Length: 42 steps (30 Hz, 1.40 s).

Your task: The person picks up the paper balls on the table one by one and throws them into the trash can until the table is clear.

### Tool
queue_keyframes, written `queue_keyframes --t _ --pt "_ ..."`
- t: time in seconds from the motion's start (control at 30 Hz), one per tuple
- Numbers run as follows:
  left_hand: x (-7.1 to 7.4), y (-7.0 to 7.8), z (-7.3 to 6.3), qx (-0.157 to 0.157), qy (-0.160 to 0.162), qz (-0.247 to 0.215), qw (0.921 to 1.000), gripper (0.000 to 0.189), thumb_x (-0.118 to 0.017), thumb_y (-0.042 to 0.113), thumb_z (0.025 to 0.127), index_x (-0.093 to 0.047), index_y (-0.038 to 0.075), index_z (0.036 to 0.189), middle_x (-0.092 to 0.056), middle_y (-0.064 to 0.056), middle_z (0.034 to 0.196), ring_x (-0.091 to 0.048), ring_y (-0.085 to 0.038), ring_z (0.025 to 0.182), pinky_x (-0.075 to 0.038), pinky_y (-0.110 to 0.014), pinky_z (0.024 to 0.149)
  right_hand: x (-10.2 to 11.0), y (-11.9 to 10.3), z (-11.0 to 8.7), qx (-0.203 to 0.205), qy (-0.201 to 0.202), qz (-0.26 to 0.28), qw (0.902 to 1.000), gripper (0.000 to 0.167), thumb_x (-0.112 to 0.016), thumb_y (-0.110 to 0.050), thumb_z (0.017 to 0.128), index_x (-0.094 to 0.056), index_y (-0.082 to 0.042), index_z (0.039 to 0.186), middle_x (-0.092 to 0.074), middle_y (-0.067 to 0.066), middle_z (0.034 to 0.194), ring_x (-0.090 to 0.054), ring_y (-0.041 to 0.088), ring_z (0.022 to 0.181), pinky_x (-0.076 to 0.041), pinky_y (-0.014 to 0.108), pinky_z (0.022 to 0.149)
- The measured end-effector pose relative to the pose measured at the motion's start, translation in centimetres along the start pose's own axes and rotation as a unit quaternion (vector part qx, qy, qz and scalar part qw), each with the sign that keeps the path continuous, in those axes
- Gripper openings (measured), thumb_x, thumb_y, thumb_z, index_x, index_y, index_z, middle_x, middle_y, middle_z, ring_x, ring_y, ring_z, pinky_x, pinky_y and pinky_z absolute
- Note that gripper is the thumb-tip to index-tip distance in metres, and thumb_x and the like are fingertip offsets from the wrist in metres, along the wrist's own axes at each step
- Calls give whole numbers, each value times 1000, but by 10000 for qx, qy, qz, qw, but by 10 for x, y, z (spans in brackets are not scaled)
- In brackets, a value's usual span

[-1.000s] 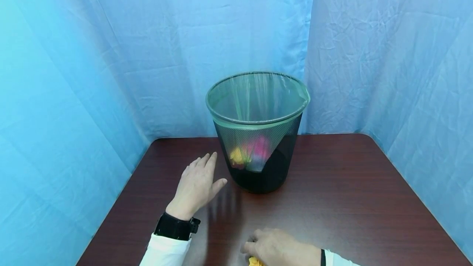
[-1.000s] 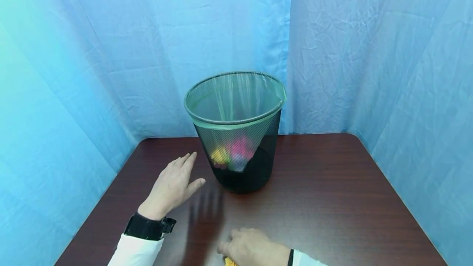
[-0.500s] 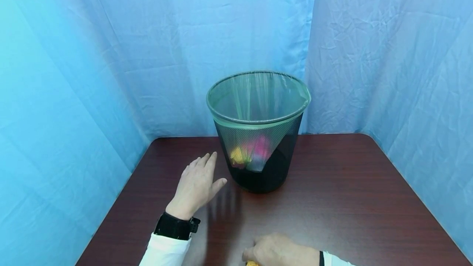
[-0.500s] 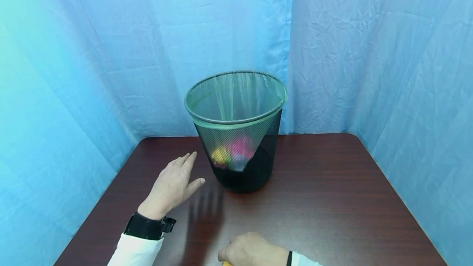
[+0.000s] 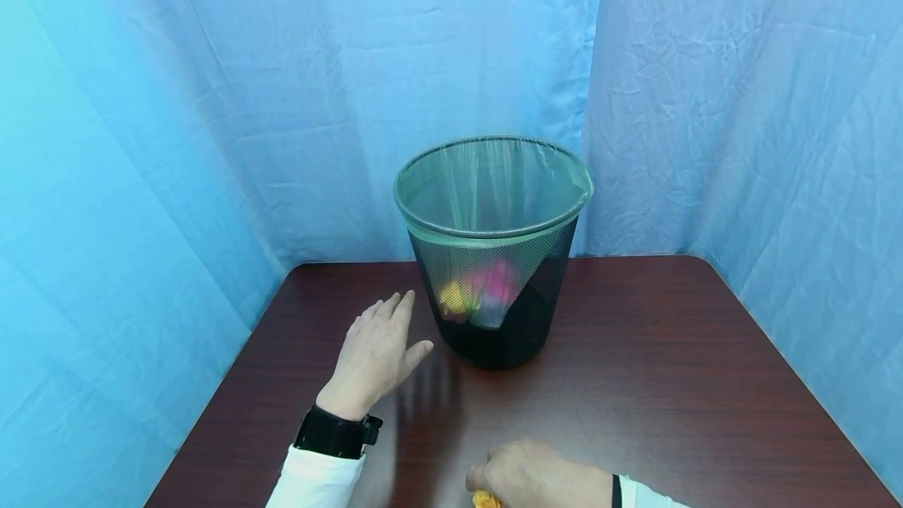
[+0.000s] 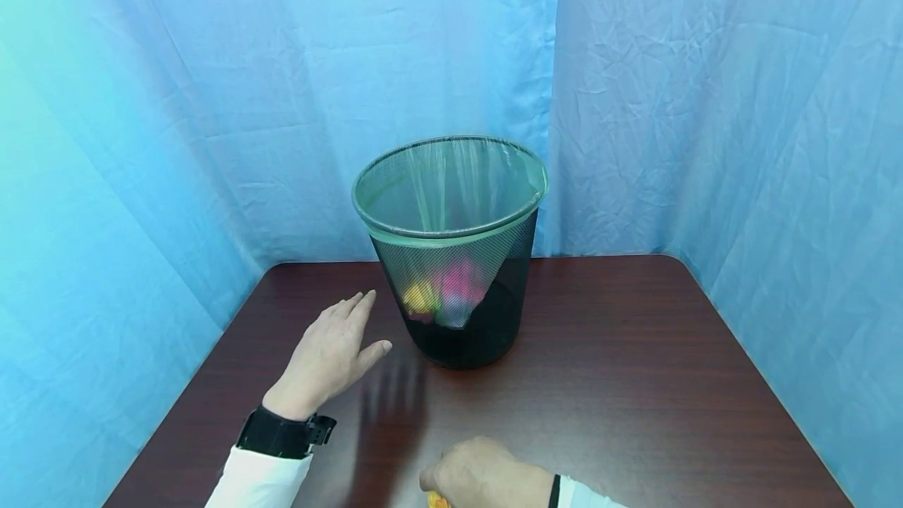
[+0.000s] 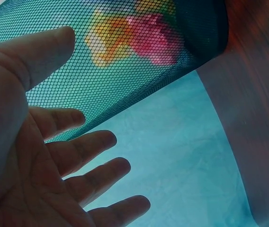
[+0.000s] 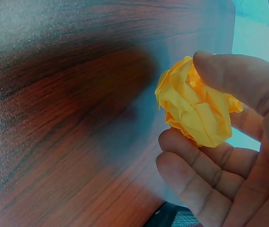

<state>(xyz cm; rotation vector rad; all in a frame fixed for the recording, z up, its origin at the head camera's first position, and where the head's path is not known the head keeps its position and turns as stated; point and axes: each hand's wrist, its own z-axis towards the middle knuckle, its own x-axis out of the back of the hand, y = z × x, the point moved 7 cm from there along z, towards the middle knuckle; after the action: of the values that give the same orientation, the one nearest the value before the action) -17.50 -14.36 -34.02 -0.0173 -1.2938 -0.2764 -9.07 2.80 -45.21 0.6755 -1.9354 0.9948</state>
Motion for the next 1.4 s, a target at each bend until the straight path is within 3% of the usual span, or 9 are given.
queue_keyframes --t 0.5,0.8,1.4 --pt "2 -1 1 0 -42 29 10000 82 -79 45 92 -47 3 155 -55 -21 152 -54 -42 139 -46 -59 114 7 5 -5 -48 71 157 9998 33 -81 -30 92 -72 -31 124 -69 -19 95 -54 -2 72 -55 20 70" --pt "1 -2 1 30 -72 -27 10000 81 -79 43 92 -48 3 155 -55 -22 152 -54 -43 139 -45 -59 114 0 7 -1 -102 -239 26 9997 32 -83 -33 90 -70 -34 120 -67 -18 92 -54 -2 71 -55 20 66" --pt "3 -1 0 25 14 31 10000 81 -79 44 92 -48 3 154 -56 -22 151 -55 -43 138 -46 -59 113 0 6 -3 -80 -75 -52 9999 31 -83 -34 90 -72 -33 119 -67 -19 90 -54 -1 69 -54 19 65"
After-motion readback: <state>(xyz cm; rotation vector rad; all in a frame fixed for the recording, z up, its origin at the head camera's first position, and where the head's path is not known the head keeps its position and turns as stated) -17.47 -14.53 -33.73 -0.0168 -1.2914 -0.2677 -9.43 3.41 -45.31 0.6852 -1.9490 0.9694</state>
